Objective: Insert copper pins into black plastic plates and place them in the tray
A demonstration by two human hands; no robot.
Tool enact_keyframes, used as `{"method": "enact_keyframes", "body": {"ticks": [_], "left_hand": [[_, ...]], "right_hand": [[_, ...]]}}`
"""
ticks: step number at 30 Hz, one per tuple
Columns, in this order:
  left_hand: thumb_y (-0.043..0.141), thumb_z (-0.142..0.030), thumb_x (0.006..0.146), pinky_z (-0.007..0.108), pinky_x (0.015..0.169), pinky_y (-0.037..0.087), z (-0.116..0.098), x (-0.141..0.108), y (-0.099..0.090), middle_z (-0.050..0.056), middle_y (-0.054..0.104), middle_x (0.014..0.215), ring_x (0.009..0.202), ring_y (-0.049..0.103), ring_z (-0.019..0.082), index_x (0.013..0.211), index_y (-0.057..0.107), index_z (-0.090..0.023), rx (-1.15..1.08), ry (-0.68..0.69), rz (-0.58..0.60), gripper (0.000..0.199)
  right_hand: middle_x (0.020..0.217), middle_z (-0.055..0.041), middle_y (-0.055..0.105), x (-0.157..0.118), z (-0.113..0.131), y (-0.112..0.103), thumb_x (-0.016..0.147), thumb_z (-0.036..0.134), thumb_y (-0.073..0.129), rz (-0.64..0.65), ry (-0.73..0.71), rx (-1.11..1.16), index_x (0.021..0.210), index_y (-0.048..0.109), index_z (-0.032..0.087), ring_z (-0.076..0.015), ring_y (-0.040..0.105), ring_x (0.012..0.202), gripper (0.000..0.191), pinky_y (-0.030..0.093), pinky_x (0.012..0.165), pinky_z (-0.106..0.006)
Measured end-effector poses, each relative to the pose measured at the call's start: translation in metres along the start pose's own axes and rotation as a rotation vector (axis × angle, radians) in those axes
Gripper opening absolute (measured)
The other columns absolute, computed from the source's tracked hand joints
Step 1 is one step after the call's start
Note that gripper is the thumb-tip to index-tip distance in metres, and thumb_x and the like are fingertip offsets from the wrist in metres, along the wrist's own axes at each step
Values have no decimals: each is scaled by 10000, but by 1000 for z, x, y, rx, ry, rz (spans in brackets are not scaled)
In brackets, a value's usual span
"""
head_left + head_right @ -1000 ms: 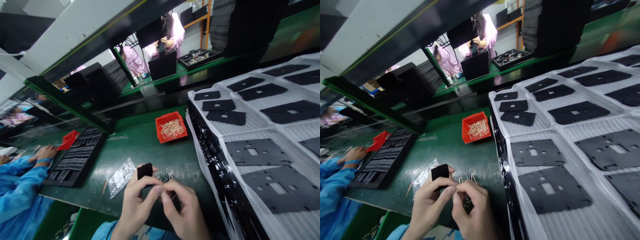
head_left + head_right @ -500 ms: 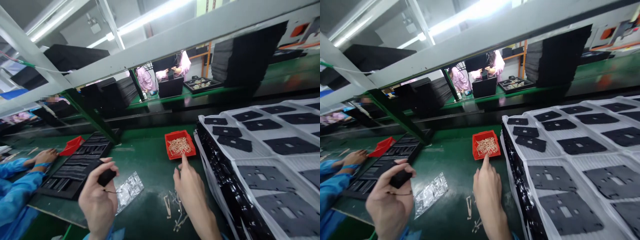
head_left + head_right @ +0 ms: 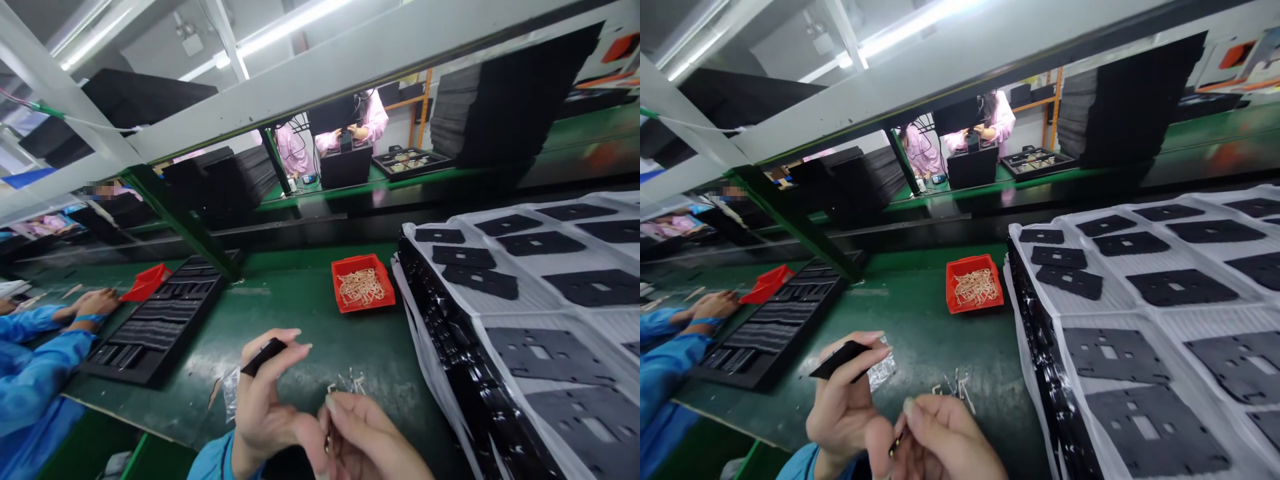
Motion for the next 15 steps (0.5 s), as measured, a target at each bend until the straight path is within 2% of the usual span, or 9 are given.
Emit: {"method": "enact_keyframes", "body": {"ticks": [2,4,7,10,13,15], "left_hand": [[655,-865,757,396,858,624,-3,2,1,130,682,1173,1060,666,304,1197,781,-238,-73,2,33,776],[741,-796,753,350,806,623,-4,3,6,124,673,1216,1037,658,281,1235,765,-260,-167,-82,115,721],[822,-658,828,270,690,595,1,-2,22,84,677,1089,867,650,206,1267,714,-262,-360,-440,323,601],[734,-512,979,232,607,570,-1,-20,37,66,669,1105,750,630,147,1331,593,-265,-559,-860,483,452],[687,-508,1011,193,504,513,-11,-30,42,89,631,1289,652,578,88,1374,456,-299,-672,-1042,538,479],[709,-528,996,157,473,453,-15,-32,43,51,677,1139,582,533,62,1402,367,-314,-689,-1079,558,573]], "right_hand": [[511,41,579,1,3,-3,750,690,873,3,-95,-29,796,697,159,-36,464,398,561,293,433,-149],[521,27,597,-3,12,-6,770,682,865,-93,-225,-87,784,710,151,-33,449,416,553,300,456,-156],[597,-11,665,-21,34,-11,805,668,848,-363,-425,-182,785,736,151,-65,523,518,529,402,548,-178],[677,-19,683,-40,51,-14,842,661,814,-575,-595,-266,803,745,178,-118,607,636,489,495,643,-210],[862,-41,703,-48,58,-20,929,553,761,-610,-725,-423,842,744,209,-163,687,834,356,547,760,-225],[1037,-67,712,-48,57,-25,962,457,735,-586,-776,-581,867,747,222,-192,709,1008,254,560,874,-241]]}}
Point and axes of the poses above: each hand's wrist, its own x-axis towards the middle knuckle, its own y-axis out of the palm, z = x × y, the point moved 6 cm from there along x, towards the middle knuckle
